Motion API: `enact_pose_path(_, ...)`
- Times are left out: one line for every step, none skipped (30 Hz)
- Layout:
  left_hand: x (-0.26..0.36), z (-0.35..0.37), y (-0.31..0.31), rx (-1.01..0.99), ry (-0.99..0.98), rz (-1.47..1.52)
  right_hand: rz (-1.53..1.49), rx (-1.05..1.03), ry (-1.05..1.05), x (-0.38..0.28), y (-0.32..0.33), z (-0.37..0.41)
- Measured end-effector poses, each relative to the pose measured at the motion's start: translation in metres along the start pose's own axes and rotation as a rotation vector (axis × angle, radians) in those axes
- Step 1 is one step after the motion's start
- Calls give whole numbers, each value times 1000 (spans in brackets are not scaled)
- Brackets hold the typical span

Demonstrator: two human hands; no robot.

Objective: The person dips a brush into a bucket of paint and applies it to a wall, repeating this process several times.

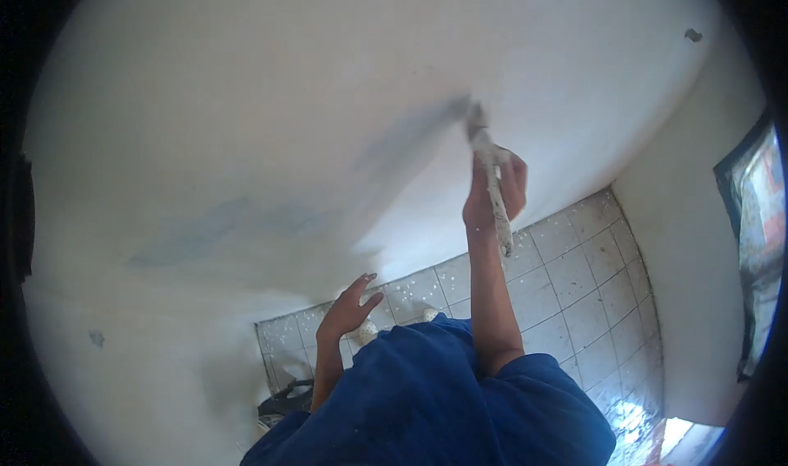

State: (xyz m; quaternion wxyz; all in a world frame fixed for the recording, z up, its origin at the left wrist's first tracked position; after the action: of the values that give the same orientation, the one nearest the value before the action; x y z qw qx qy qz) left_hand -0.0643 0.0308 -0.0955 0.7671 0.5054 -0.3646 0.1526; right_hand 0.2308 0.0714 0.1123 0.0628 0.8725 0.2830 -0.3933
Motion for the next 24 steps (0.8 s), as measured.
enact_pose_path(-6, 2, -2, 0, 16, -4, -15, -1, -51, 1, 3, 7)
enact_pose_path(-9, 3, -4, -1, 30, -11, -16, -88, 23, -4, -12, 25)
enact_pose_path(-6, 1, -7, -10, 14, -26, -19, -170, 94, -6, -33, 56)
enact_pose_path(-2, -3, -8, -22, -4, -45, -101, -302, -152, 17, -61, 100)
enact_pose_path(1, -6, -10, -36, -24, -68, 151, -607, -163, 11, -89, 143)
enact_pose_path(2, -10, -15, -85, -39, -21, -20, -935, -622, 33, -119, 198)
enact_pose_path(7, -9, -14, -96, -43, 14, -364, -828, -212, -43, -107, 173)
enact_pose_path(15, -7, -11, -109, -49, 50, -276, -841, -354, -19, -113, 183)
enact_pose_path(21, -6, -10, -120, -58, 89, -185, -853, -491, 4, -118, 187)
enact_pose_path(12, -4, -9, -55, -48, -2, -38, -661, -294, 11, -102, 156)
enact_pose_path(4, 0, -12, -39, -37, -3, 21, -497, -124, 11, -79, 119)
enact_pose_path(-5, 4, -12, -19, -25, -1, 107, -313, 30, 11, -55, 87)
enact_pose_path(-11, 6, -9, 5, -11, 0, 105, -156, 155, -4, -29, 58)
enact_pose_path(-15, 8, -8, 7, 4, -5, 91, -56, 13, 3, -10, 42)
enact_pose_path(-18, 12, -8, 5, 20, -10, 81, 43, -132, 11, 9, 38)
enact_pose_path(-20, 14, -10, -2, 37, -19, 59, -2, -172, 13, 5, 46)
enact_pose_path(-20, 13, -10, 2, 29, -21, 38, -41, -214, 15, -3, 60)
enact_pose_path(-18, 10, -10, 1, 17, -29, -60, -152, -213, 12, -28, 84)
enact_pose_path(-15, 7, -12, -7, 3, -38, -241, -334, -474, 39, -65, 132)
enact_pose_path(-11, 5, -16, -56, -6, -6, 22, -556, -108, -6, -88, 153)
enact_pose_path(-5, 2, -18, -104, -19, 21, -129, -839, -364, -13, -113, 172)
enact_pose_path(1, -5, -19, -147, -35, 47, -203, -1079, -652, -21, -130, 200)
enact_pose_path(17, -6, -13, -87, -121, 148, -492, -1055, -506, -49, -129, 198)
enact_pose_path(17, -5, -9, -102, -65, 111, -335, -981, -596, -28, -125, 191)
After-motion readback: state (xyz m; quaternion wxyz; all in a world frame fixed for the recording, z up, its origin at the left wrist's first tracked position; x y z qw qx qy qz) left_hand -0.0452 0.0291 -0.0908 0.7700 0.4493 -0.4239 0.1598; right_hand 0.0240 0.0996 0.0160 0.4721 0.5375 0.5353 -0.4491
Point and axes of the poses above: each hand's wrist, its own z-axis away from the middle knuckle, its own y-axis out of the back of the hand, x = y × z, the point moved 10 cm from there along -z, towards the middle knuckle, and after that the axes turned 6 degrees about -y, right-handed, at the moved point
